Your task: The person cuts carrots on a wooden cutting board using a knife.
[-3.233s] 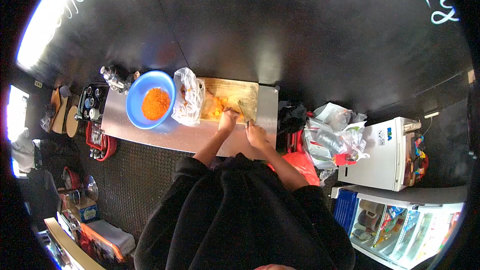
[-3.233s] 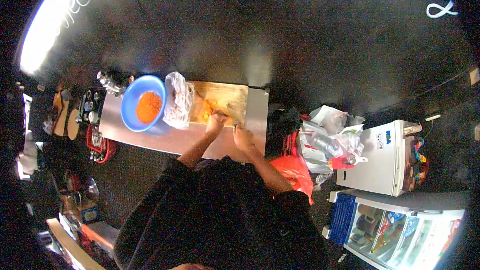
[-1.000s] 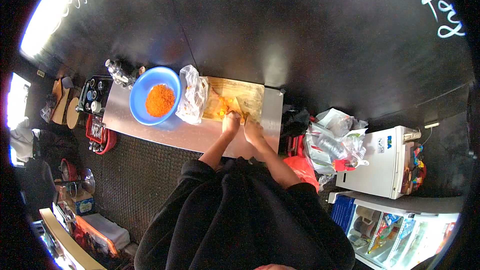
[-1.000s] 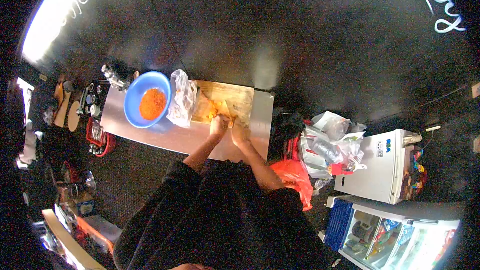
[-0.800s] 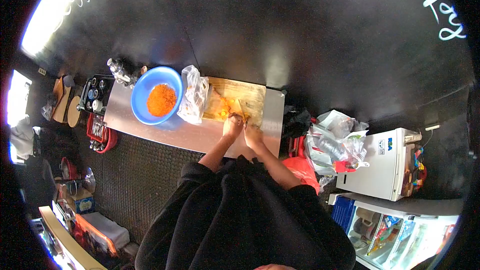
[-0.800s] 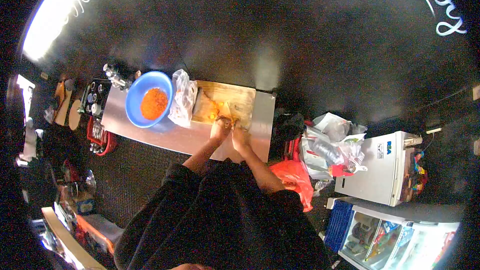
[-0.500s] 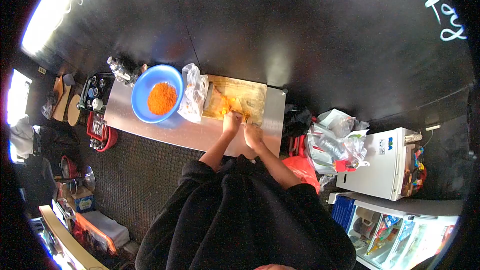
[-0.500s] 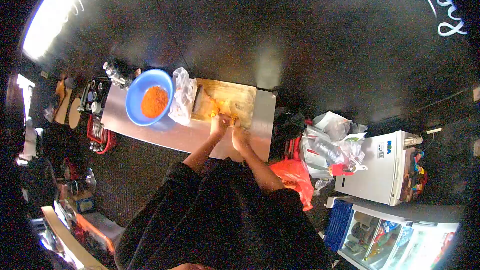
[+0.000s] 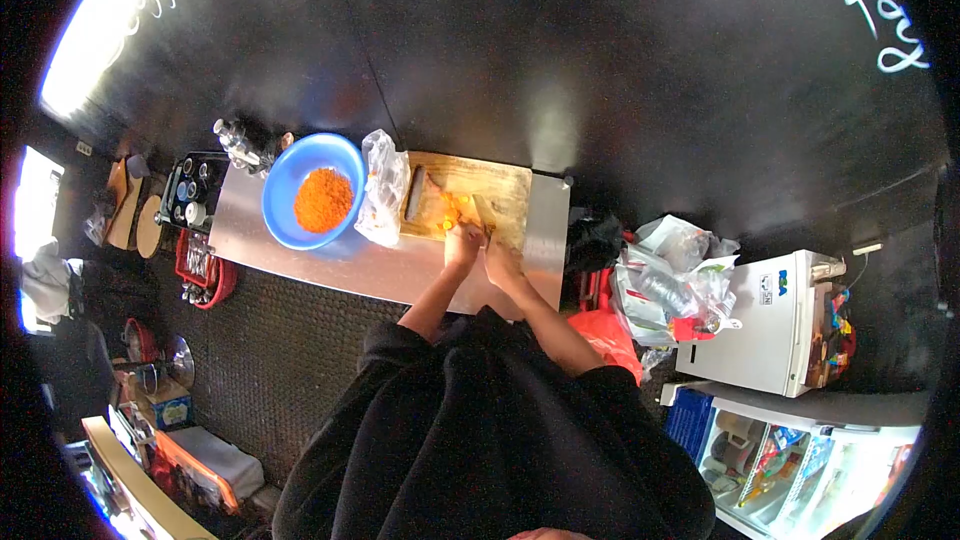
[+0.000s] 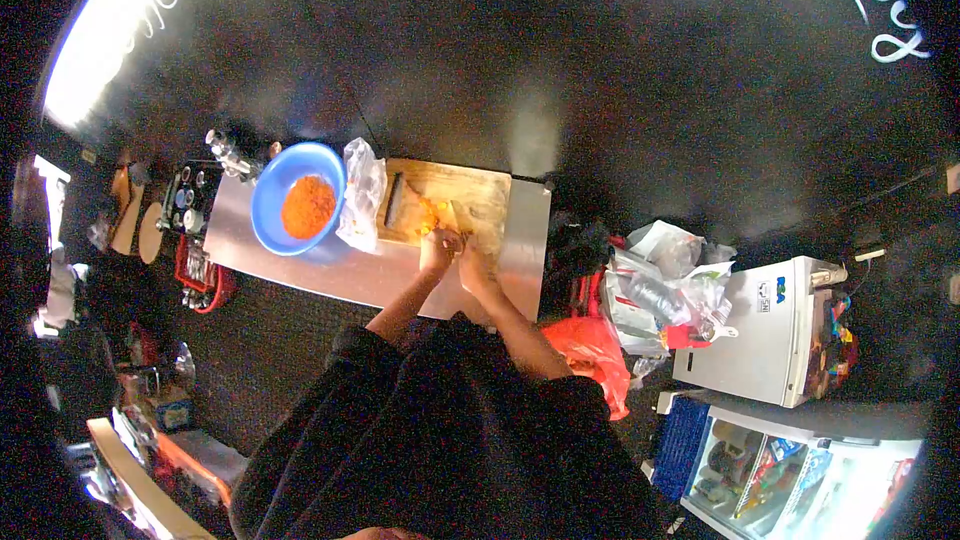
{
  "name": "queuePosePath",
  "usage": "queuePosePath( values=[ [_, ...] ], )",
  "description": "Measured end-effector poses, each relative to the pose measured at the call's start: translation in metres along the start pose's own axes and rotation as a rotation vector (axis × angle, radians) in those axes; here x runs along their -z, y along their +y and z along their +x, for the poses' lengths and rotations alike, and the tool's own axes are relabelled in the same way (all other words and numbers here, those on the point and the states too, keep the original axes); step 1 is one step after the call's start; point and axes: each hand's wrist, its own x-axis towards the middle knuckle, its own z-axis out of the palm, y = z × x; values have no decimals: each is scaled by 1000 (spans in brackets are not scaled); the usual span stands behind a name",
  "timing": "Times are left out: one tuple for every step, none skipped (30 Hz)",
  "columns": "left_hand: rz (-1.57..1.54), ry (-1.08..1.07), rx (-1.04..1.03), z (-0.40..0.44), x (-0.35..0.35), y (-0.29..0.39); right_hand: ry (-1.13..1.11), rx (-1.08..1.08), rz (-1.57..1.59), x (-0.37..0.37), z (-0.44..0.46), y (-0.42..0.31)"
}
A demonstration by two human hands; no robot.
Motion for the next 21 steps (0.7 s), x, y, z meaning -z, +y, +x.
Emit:
queuePosePath(
  values=[
    [1, 0, 2, -2, -1, -2, -41, -37, 57, 7, -7, -4],
    [0, 5, 15, -3, -2, -3, -41, -36, 58, 15, -9, -8],
    [0, 11, 28, -3, -2, -1, -95, -83, 101, 19, -9, -10],
    [0, 12, 28, -3, -1, 1, -151, -130, 145, 23, -8, -11],
    [5, 25, 11, -6, 0, 3, -153, -131, 144, 24, -7, -10],
    [9, 36, -6, -9, 0, 6, -67, -39, 153, 22, -6, -5],
    [8, 36, -5, -11, 1, 9, 21, 55, 161, 20, -5, -3],
    [-5, 70, -60, -12, 3, 12, 21, 56, 161, 16, -6, -4],
    [-18, 103, -115, -14, 2, 9, -39, -26, 157, 14, -9, -9],
    [-18, 102, -114, -14, 1, 6, -100, -110, 152, 13, -11, -11],
    [17, 83, -92, -14, -1, 4, -100, -111, 152, 14, -11, -11],
    [54, 64, -72, -13, -1, 1, -132, -123, 174, 11, -9, -9],
    [55, 62, -74, -12, -2, -1, -163, -136, 197, 8, -7, -6],
    [69, 81, -108, -12, -3, -4, -164, -142, 198, 4, -7, -4],
    [81, 99, -144, -12, -5, -4, -61, -55, 110, 4, -7, -1],
    [78, 98, -146, -10, -6, -3, 44, 35, 22, 5, -5, 1],
    [92, 117, -131, -9, -7, -3, 45, 35, 20, 7, -4, 3],
    [107, 135, -114, -8, -7, -2, 21, -16, 87, 12, -3, 3],
    [107, 136, -113, -5, -7, -2, -4, -68, 153, 20, -3, 2],
    [121, 106, -118, -2, -8, -2, -5, -68, 152, 23, -1, 4],
    [134, 75, -124, 2, -8, 1, -28, -76, 149, 26, 2, 9]
  ],
)
